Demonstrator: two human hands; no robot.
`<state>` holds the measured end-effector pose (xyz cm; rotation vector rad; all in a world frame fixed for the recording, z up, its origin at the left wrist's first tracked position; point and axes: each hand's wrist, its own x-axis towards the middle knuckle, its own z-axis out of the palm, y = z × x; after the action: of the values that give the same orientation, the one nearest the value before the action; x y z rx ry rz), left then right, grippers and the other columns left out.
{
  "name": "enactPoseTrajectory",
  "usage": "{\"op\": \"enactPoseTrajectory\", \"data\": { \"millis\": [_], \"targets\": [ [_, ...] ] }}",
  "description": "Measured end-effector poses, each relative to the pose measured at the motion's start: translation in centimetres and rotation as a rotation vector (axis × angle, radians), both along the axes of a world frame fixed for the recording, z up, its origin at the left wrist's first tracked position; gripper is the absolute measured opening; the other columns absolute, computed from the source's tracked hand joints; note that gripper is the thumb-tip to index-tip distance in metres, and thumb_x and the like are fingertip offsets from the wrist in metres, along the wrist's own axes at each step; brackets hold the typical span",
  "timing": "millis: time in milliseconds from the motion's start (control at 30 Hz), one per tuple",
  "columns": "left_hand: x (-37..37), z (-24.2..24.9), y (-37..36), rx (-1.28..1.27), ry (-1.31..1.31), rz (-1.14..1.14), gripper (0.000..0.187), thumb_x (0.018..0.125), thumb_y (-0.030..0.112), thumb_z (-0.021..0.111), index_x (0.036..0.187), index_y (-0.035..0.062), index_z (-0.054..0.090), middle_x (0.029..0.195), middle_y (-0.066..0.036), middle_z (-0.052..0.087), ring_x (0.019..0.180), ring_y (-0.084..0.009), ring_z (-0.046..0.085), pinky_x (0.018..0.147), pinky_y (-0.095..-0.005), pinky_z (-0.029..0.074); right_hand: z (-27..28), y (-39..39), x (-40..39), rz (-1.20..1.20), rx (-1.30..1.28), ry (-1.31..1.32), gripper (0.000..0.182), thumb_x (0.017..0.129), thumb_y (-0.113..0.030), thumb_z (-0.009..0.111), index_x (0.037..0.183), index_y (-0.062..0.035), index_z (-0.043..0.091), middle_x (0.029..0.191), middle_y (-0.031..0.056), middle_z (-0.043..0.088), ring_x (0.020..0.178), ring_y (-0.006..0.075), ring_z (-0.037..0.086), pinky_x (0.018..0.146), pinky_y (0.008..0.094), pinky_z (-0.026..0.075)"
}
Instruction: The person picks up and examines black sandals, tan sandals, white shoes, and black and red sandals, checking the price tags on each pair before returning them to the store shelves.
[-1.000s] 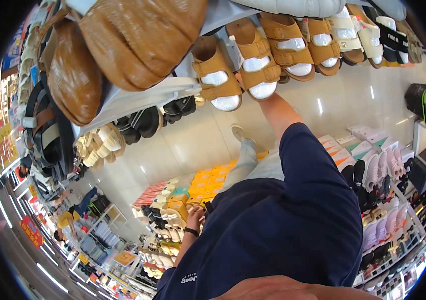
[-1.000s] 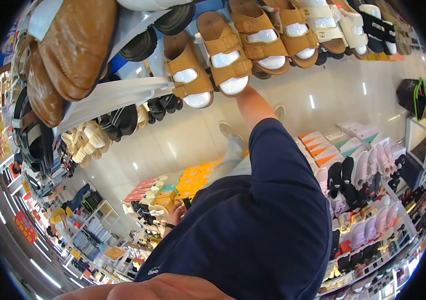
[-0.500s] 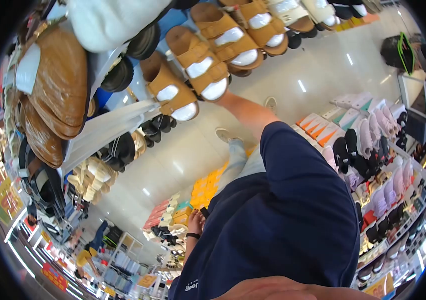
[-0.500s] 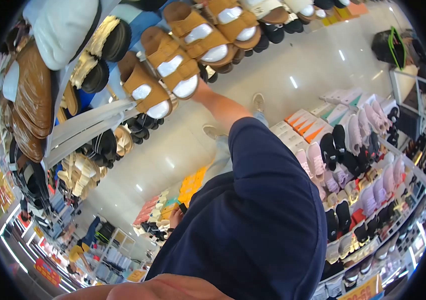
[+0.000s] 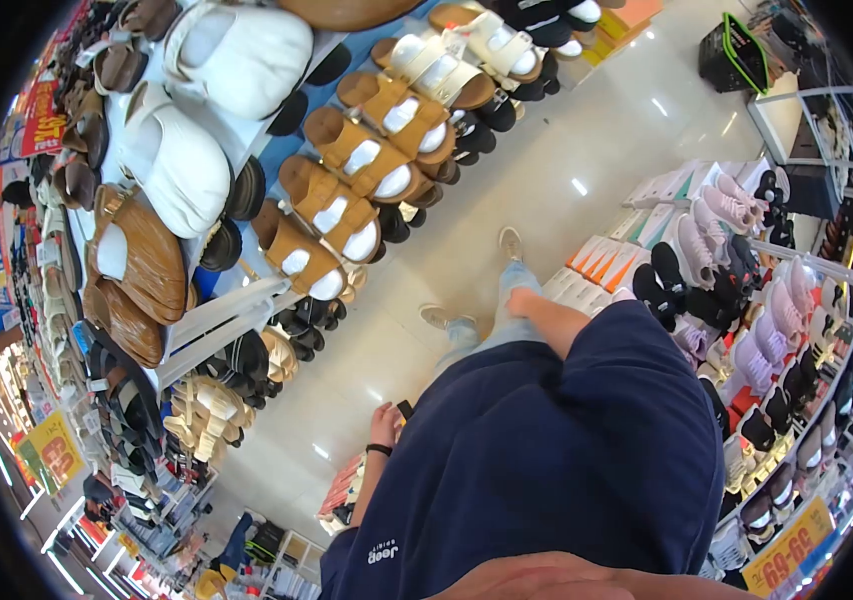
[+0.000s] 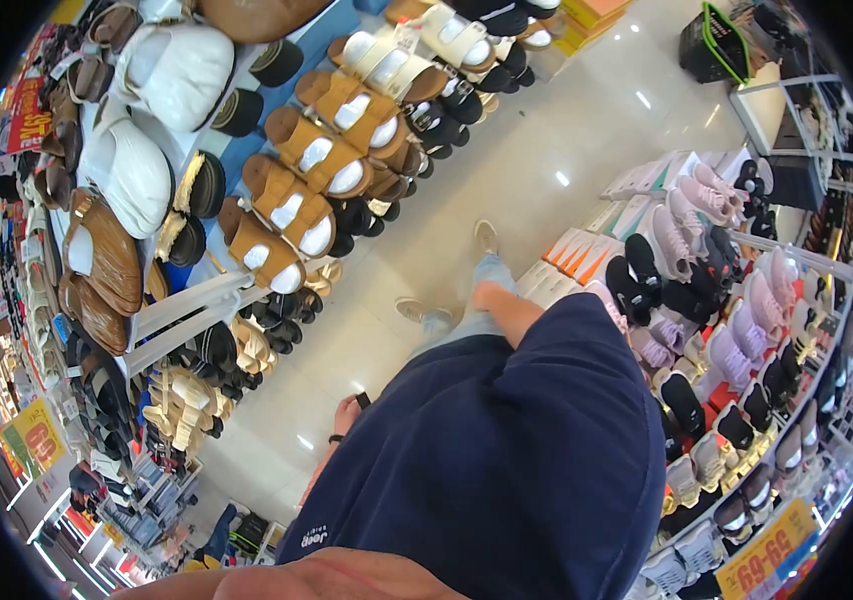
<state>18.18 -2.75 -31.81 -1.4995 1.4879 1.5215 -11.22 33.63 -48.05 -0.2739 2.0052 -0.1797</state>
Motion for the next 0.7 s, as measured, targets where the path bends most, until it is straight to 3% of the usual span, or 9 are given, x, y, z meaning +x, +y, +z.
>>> {"op": "enactPoseTrajectory", "data": {
  "millis": [67,133,200,300,400,467,600,633,700],
  "targets": [
    [-1.8,-1.9,-0.2,-0.002,0.042,-0.011,0.042,0.086,0.021,0.056,0.127,0.0088,0.051,0.106,-0.004,0.062,0.097,-0.0150,0.057,0.075,-0.0340,0.047,-3.5,3.1,-2.1,-0.182,-0.023,0.089,0.034,0.081,-0.027,0.055,0.100,-0.0012,0.068,0.103,0.0220,0.066,0.098,0.0363,0.064,0.086,0.0445,0.050],
    [-3.2,-4.5,-0.6,0.020,0.130,-0.044,0.042,0.085,0.021,0.057,0.125,0.0084,0.053,0.102,-0.003,0.063,0.094,-0.0142,0.058,0.071,-0.0320,0.047,-5.4,6.1,-4.9,-0.145,-0.164,0.285,0.030,0.082,-0.025,0.055,0.097,-0.0024,0.068,0.096,0.0217,0.067,0.091,0.0375,0.065,0.080,0.0452,0.052],
    [-6.8,-3.7,0.4,-0.073,0.155,-0.125,0.040,0.085,0.022,0.057,0.123,0.0073,0.055,0.096,-0.004,0.062,0.086,-0.0132,0.058,0.066,-0.0285,0.046,-6.3,7.8,-9.0,-0.253,-0.100,0.194,0.029,0.082,-0.026,0.056,0.098,-0.0034,0.067,0.097,0.0205,0.067,0.091,0.0373,0.064,0.081,0.0448,0.052],
    [-12.4,-1.6,2.3,-0.125,0.139,-0.162,0.041,0.086,0.023,0.055,0.123,0.0055,0.055,0.089,-0.004,0.060,0.077,-0.0123,0.055,0.060,-0.0259,0.044,2.8,9.0,-14.0,-0.444,-0.199,0.316,0.031,0.083,-0.027,0.057,0.101,-0.0029,0.066,0.098,0.0200,0.067,0.093,0.0361,0.064,0.083,0.0439,0.051],
    [-16.1,-0.9,3.7,-0.199,0.218,-0.198,0.042,0.087,0.024,0.055,0.123,0.0031,0.055,0.086,-0.004,0.058,0.074,-0.0112,0.053,0.058,-0.0252,0.043,2.6,11.6,-16.3,-0.490,-0.248,0.332,0.033,0.083,-0.028,0.057,0.103,-0.0024,0.065,0.100,0.0198,0.067,0.095,0.0351,0.064,0.085,0.0431,0.050],
    [-18.1,-0.4,4.7,-0.247,0.280,-0.264,0.044,0.087,0.025,0.055,0.123,0.0006,0.055,0.093,-0.008,0.063,0.082,-0.0156,0.058,0.069,-0.0285,0.047,3.0,13.3,-16.3,-0.433,-0.238,0.313,0.033,0.084,-0.028,0.056,0.103,-0.0027,0.065,0.101,0.0200,0.067,0.096,0.0351,0.064,0.086,0.0430,0.050],
    [-19.6,-0.7,6.6,-0.322,0.270,-0.293,0.045,0.087,0.023,0.054,0.125,-0.0011,0.054,0.114,-0.019,0.063,0.109,-0.0265,0.058,0.096,-0.0348,0.043,4.4,17.1,-15.8,-0.282,-0.205,0.220,0.036,0.083,-0.029,0.055,0.106,-0.0023,0.065,0.103,0.0206,0.067,0.098,0.0351,0.063,0.087,0.0425,0.050],
    [-19.4,-1.2,6.7,-0.346,0.281,-0.328,0.050,0.084,0.025,0.055,0.129,0.0034,0.052,0.109,-0.011,0.063,0.093,-0.0195,0.058,0.078,-0.0329,0.047,4.2,18.2,-15.3,-0.234,-0.190,0.191,0.037,0.084,-0.029,0.055,0.106,-0.0017,0.065,0.103,0.0210,0.066,0.098,0.0354,0.063,0.087,0.0426,0.049],
    [-18.9,-1.4,7.6,-0.348,0.238,-0.346,0.046,0.085,0.023,0.055,0.126,0.0011,0.053,0.112,-0.016,0.063,0.103,-0.0246,0.059,0.089,-0.0338,0.045,3.5,20.4,-14.4,-0.138,-0.165,0.137,0.038,0.084,-0.029,0.054,0.108,-0.0006,0.065,0.104,0.0218,0.066,0.099,0.0359,0.063,0.088,0.0427,0.049]
  ]
}}
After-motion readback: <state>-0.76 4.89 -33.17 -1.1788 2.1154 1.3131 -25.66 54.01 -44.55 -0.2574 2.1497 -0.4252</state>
